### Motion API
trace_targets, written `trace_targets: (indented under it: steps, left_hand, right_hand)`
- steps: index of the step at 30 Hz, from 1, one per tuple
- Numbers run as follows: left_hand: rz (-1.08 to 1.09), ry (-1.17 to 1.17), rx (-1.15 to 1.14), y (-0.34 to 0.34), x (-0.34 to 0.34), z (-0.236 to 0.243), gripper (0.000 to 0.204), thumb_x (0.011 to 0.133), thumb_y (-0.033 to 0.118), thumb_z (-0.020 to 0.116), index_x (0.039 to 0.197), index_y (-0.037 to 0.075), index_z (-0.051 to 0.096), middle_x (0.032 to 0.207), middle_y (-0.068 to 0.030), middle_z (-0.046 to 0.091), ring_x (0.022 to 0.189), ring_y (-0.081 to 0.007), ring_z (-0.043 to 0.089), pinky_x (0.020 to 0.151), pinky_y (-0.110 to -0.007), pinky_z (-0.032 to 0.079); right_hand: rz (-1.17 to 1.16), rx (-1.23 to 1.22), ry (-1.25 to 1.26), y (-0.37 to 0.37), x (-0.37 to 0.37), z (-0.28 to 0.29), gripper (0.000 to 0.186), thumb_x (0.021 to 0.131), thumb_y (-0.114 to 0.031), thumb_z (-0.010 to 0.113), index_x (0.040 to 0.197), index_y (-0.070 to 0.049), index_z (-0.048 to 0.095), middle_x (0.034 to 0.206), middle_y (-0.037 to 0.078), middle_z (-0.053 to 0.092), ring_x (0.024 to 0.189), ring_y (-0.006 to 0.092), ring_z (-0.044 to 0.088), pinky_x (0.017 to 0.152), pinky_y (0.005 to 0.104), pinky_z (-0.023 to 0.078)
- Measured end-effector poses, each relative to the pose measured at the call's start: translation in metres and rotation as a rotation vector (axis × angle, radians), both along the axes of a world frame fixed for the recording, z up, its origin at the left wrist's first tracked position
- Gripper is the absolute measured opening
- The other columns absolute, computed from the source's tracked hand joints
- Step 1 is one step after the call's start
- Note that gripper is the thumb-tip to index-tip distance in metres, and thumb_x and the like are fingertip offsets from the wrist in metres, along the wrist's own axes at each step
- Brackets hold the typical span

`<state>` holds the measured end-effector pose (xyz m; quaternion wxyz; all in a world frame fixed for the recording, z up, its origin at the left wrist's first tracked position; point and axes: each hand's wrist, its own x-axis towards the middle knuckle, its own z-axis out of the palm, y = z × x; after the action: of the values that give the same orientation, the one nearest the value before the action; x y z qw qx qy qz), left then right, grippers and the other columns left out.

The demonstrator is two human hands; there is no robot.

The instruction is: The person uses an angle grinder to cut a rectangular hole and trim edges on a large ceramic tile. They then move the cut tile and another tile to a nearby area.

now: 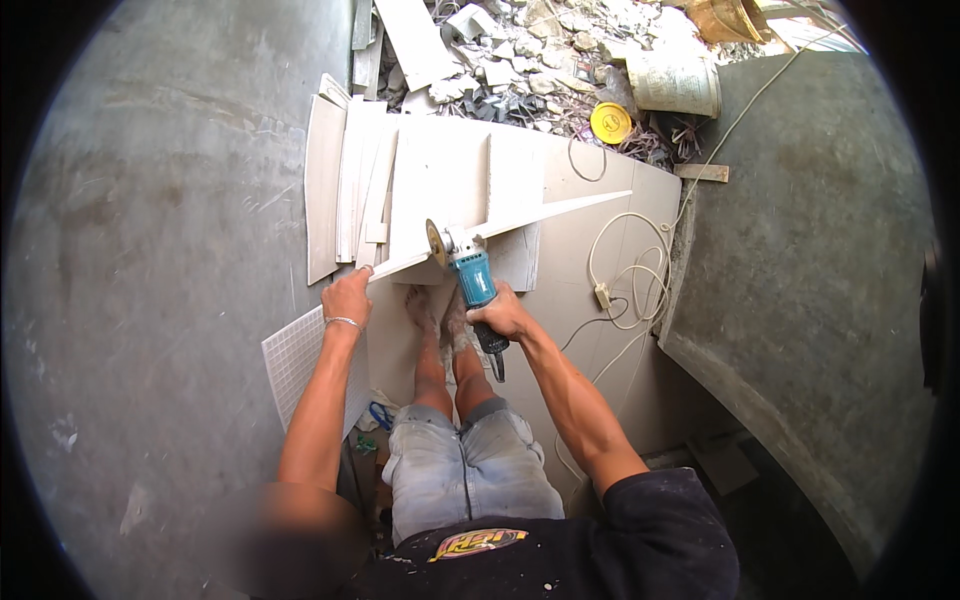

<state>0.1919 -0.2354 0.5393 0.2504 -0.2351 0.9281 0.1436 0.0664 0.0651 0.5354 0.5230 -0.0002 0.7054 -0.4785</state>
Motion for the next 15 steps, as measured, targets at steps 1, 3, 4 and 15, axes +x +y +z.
trace_targets:
  steps: [1,3,4,15]
  left_hand:
    - [0.0,0.005,-0.001,-0.0004,-0.0007,0.0003,0.044,0.087,0.001,0.068,0.127,0.018,0.072,0.115,-0.0088,0.077,0.102,-0.0369,0.075,0.086,-0.052,0.058]
    - [0.002,0.013,-0.002,-0.0011,-0.0015,0.0004,0.043,0.088,0.002,0.068,0.127,0.018,0.072,0.114,-0.0088,0.076,0.102,-0.0367,0.075,0.086,-0.052,0.059]
    - [0.002,0.023,-0.002,-0.0014,-0.0016,0.0005,0.042,0.088,0.001,0.068,0.126,0.018,0.072,0.114,-0.0088,0.076,0.102,-0.0367,0.074,0.085,-0.052,0.059]
    - [0.014,0.016,-0.002,-0.0018,-0.0059,0.0027,0.042,0.087,0.001,0.068,0.125,0.018,0.072,0.113,-0.0091,0.076,0.102,-0.0366,0.074,0.086,-0.053,0.058]
  right_hand:
    - [-0.001,0.005,-0.015,0.0,0.0006,-0.0016,0.033,0.069,-0.01,0.084,0.094,-0.002,0.064,0.081,0.006,0.066,0.073,0.0183,0.064,0.07,0.0367,0.055]
    - [0.008,-0.014,0.031,0.0003,0.0017,-0.0045,0.033,0.069,-0.01,0.084,0.093,-0.002,0.064,0.081,0.006,0.067,0.074,0.0184,0.064,0.071,0.0367,0.055]
    - [0.013,-0.022,0.049,0.0003,0.0022,-0.0055,0.033,0.069,-0.011,0.084,0.093,-0.002,0.065,0.081,0.006,0.067,0.074,0.0185,0.064,0.071,0.0367,0.055]
    - [0.012,-0.012,0.063,0.0006,0.0057,-0.0056,0.033,0.067,-0.014,0.084,0.091,-0.002,0.065,0.082,0.007,0.068,0.074,0.0194,0.064,0.072,0.0372,0.055]
